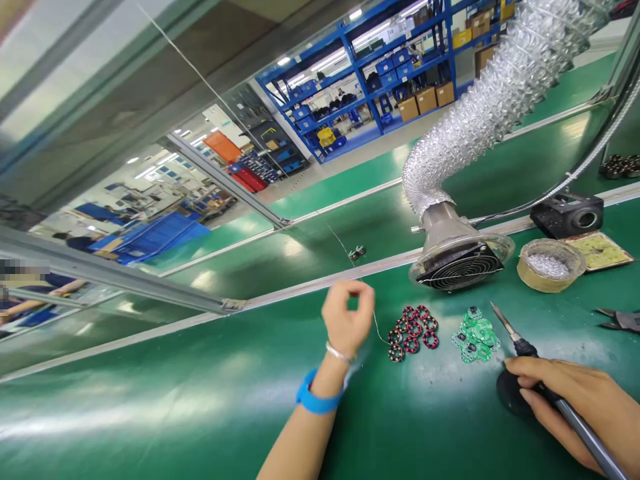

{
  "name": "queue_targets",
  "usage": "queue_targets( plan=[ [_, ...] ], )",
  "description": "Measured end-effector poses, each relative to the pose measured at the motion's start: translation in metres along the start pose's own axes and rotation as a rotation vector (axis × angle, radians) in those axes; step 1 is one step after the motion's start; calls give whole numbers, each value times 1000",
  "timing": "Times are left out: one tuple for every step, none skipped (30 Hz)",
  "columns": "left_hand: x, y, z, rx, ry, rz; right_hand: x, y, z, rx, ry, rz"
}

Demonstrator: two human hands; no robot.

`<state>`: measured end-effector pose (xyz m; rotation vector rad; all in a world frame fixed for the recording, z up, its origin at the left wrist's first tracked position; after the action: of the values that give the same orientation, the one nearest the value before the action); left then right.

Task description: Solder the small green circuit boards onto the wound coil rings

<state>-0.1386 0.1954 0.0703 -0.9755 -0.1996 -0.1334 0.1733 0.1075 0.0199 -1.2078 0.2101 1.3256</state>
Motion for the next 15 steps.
queue_targets(
  plan=[
    [24, -1, -19, -50, 86, -38, 0, 2, 0, -22, 5, -6],
    [50, 1, -36, -123, 204, -82, 0, 5, 0, -55, 11, -15],
    [78, 6, -54, -205, 351, -113, 0, 7, 0, -82, 16, -21],
    [94, 8, -66, -244, 416, -108, 0, 6, 0, -78, 17, -17],
    [104, 11, -74, -271, 444, -96, -1, 5, 0, -71, 12, -11],
    [109, 14, -79, -288, 453, -81, -1, 4, 1, -66, 6, -7],
    [111, 16, -81, -298, 442, -70, -2, 3, 1, -59, 4, -7],
    [112, 18, -83, -309, 436, -70, -3, 2, 2, -48, 2, -8],
    [113, 20, -85, -320, 437, -77, -4, 1, 3, -37, 1, -9],
    [114, 21, -89, -331, 442, -86, -4, 0, 3, -30, 3, -11],
    [114, 21, -93, -339, 443, -94, -5, 0, 4, -26, 2, -13],
    [115, 20, -97, -339, 438, -99, -6, 0, 5, -28, -1, -15],
    [115, 18, -100, -335, 427, -100, -7, 0, 5, -35, -6, -16],
    [115, 15, -104, -331, 414, -101, -8, 1, 6, -45, -9, -17],
    [115, 12, -106, -330, 398, -101, -9, 2, 6, -53, -9, -19]
  ],
)
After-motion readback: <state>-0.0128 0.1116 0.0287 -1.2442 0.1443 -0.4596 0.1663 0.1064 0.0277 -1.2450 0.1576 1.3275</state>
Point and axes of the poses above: each hand's wrist, its own z-axis towards the middle knuckle, its own y-axis out of the palm, x = y × z, the point moved 10 cm from there along z, towards the middle knuckle, and after that the axes turned 14 degrees about z, right-handed, at the moved point
